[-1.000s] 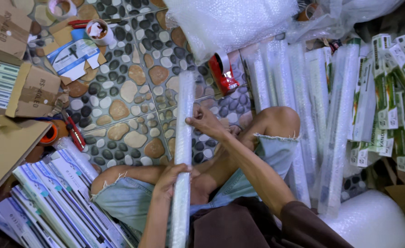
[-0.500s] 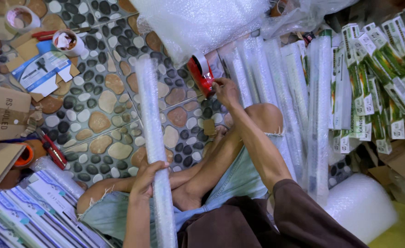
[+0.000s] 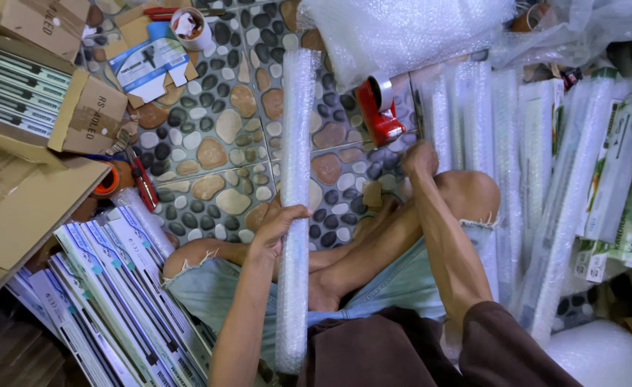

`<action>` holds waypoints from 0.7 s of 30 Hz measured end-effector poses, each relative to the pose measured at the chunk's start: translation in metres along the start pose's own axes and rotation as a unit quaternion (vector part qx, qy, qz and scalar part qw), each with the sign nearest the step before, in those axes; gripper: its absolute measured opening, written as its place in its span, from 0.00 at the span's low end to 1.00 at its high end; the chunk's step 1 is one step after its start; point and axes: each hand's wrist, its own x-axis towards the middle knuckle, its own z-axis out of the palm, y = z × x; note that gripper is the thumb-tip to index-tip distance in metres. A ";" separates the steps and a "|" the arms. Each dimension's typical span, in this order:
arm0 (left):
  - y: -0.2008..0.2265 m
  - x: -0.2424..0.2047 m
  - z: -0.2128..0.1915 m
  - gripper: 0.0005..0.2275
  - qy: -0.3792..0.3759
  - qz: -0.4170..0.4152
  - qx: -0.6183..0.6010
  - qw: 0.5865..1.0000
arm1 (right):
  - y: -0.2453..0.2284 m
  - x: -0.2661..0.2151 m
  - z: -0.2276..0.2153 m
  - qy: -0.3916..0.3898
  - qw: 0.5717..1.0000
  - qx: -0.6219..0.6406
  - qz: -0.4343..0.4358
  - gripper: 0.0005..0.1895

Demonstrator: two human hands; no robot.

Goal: The person sits on the floor and wraps long, thin packages in bubble wrap. They roll each package in the bubble wrap and secure it with tape from a handheld dispenser, then place the wrapped items aside.

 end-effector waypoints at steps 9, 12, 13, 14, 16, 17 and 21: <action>0.009 -0.014 0.016 0.25 0.043 0.109 0.054 0.992 | -0.119 -0.135 0.013 -0.248 0.891 0.355 -0.139 0.17; 0.006 -0.020 0.008 0.23 0.002 0.083 0.030 0.996 | -0.125 -0.137 0.036 -0.284 0.878 0.335 -0.192 0.22; 0.002 -0.020 0.004 0.23 -0.032 0.042 0.013 0.999 | -0.122 -0.136 0.039 -0.309 0.861 0.356 -0.192 0.24; -0.010 -0.012 0.002 0.23 -0.031 0.046 0.008 0.998 | -0.120 -0.133 0.045 -0.309 0.861 0.352 -0.197 0.24; -0.042 -0.005 -0.008 0.20 -0.140 -0.029 -0.165 0.976 | -0.105 -0.142 0.060 -0.365 0.734 0.517 -0.246 0.37; -0.037 -0.011 -0.013 0.20 -0.140 -0.028 -0.165 0.976 | -0.098 -0.138 0.063 -0.365 0.734 0.517 -0.247 0.37; -0.028 -0.009 -0.033 0.11 -0.310 -0.075 -0.160 0.934 | -0.080 -0.098 0.043 -0.185 0.820 0.410 -0.354 0.20</action>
